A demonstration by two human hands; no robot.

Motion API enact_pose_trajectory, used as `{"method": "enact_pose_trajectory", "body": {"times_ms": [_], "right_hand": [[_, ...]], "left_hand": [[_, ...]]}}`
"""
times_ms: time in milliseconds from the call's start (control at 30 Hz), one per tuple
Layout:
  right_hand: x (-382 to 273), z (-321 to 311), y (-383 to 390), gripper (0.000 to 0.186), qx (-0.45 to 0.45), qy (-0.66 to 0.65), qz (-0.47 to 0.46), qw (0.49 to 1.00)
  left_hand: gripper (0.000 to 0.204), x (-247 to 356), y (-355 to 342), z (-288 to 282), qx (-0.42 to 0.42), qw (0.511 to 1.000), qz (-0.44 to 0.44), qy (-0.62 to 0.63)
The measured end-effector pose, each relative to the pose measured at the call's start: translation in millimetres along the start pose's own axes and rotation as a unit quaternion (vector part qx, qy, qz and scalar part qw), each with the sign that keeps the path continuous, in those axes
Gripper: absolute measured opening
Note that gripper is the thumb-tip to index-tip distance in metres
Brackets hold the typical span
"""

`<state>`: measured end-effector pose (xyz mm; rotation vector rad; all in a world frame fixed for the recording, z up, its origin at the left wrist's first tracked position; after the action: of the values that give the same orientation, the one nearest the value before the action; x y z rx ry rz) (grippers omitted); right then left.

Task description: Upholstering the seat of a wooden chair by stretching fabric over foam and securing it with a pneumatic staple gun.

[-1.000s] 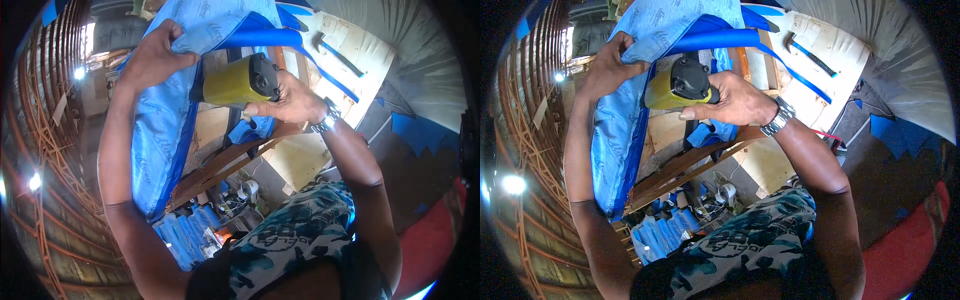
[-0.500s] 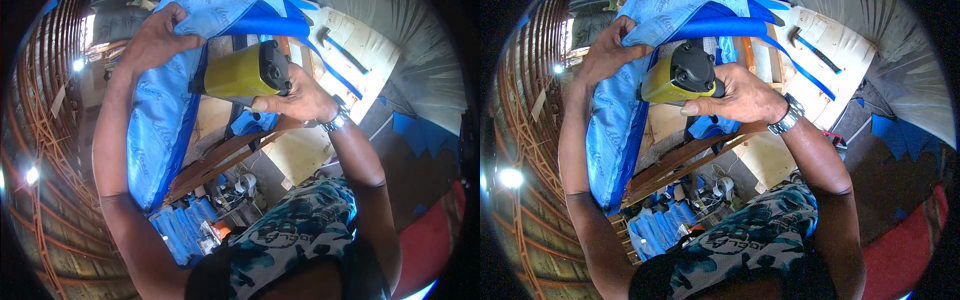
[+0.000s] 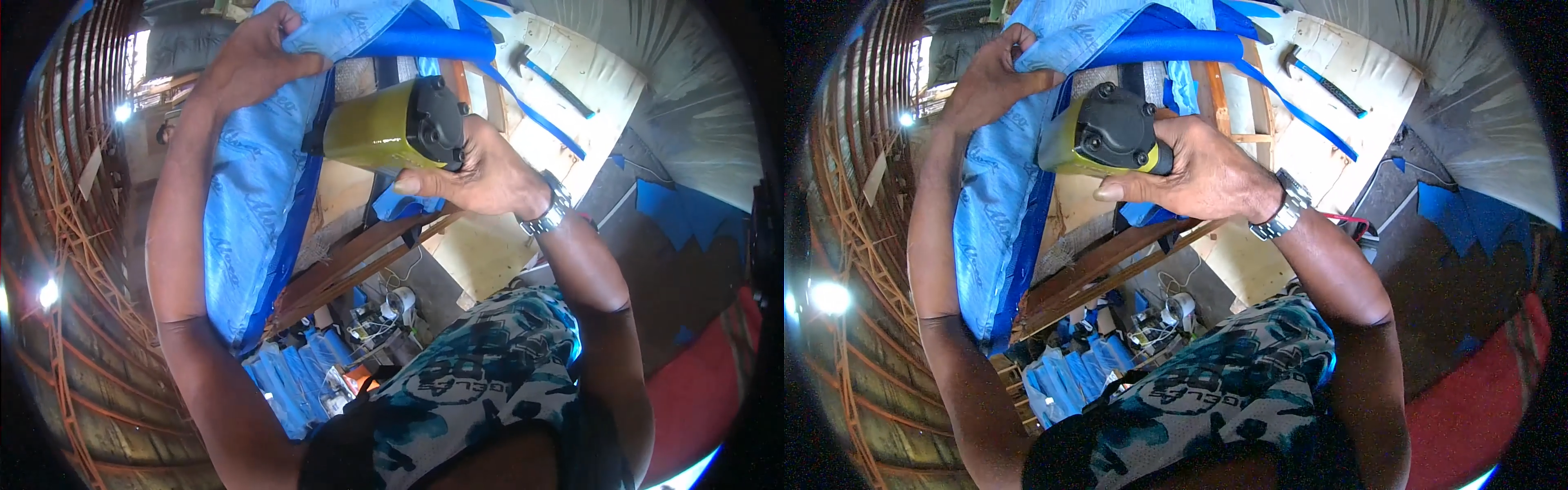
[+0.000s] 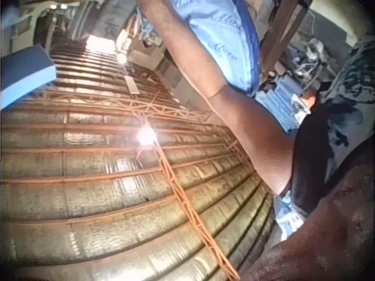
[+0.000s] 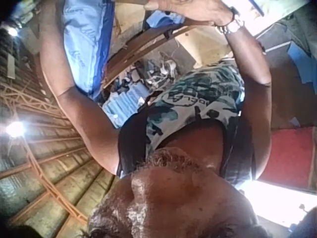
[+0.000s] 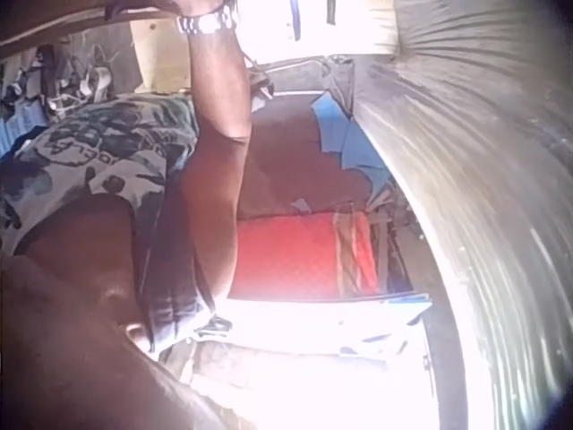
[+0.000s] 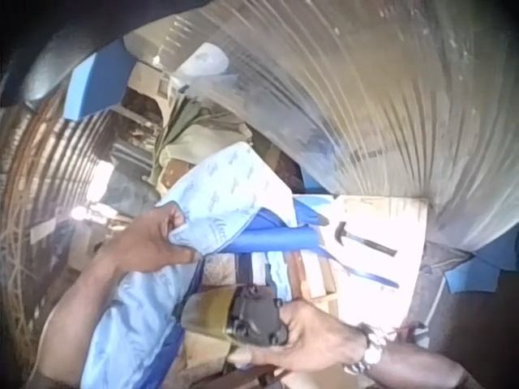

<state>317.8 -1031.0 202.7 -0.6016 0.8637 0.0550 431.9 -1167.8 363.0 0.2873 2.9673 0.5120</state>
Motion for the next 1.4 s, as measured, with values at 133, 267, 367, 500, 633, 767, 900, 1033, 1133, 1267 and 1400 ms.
{"method": "enact_pose_trajectory", "body": {"times_ms": [133,267,367,500,633,767,900,1033,1133,1267,1400], "right_hand": [[2,3,5,0.054,-0.017,-0.025,0.002,1.0],[-5,7,9,0.052,-0.024,-0.027,-0.003,0.999],[-13,9,7,0.051,-0.018,-0.02,-0.004,1.0],[-23,18,8,0.05,0.014,-0.05,0.03,0.998],[-25,27,27,0.052,-0.046,0.059,0.111,0.991],[-19,5,68,0.059,-0.153,0.15,0.138,0.967],[24,-49,170,0.066,-0.158,0.222,0.313,0.91],[73,-91,287,0.046,-0.185,0.395,0.359,0.826],[125,-123,374,0.042,-0.223,0.49,0.422,0.729],[201,-141,457,0.048,-0.319,0.421,0.481,0.7],[249,-151,478,0.056,-0.312,0.412,0.444,0.732]], "left_hand": [[0.034,-2,2,0,0.01,1.0,-0.004,-0.017],[0.036,1,3,-2,0.004,0.999,-0.015,-0.032],[0.054,1,5,-10,0.025,0.997,-0.046,-0.055],[0.057,-8,4,-8,0.01,0.994,-0.079,-0.07],[0.037,-5,2,-4,0.012,0.999,0.012,-0.028],[0.042,-5,2,-6,0.03,0.999,0.022,-0.017],[0.051,20,17,-13,0.119,0.979,0.044,-0.157],[0.047,87,66,-32,0.264,0.87,0.222,-0.353],[0.04,129,122,-39,0.274,0.832,0.297,-0.38],[0.018,177,215,-11,0.235,0.886,0.347,-0.199],[0.015,218,292,22,0.225,0.881,0.411,-0.067]]}}
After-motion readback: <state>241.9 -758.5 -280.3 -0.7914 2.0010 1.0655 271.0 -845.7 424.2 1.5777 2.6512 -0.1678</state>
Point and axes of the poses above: each hand's wrist, its own y-axis away from the middle knuckle, its own z-axis out of the palm, x = y × z, the point moved 9 cm from there along -y, towards the middle knuckle, and after that the axes turned 7 degrees about -z, right-handed, at the moved point
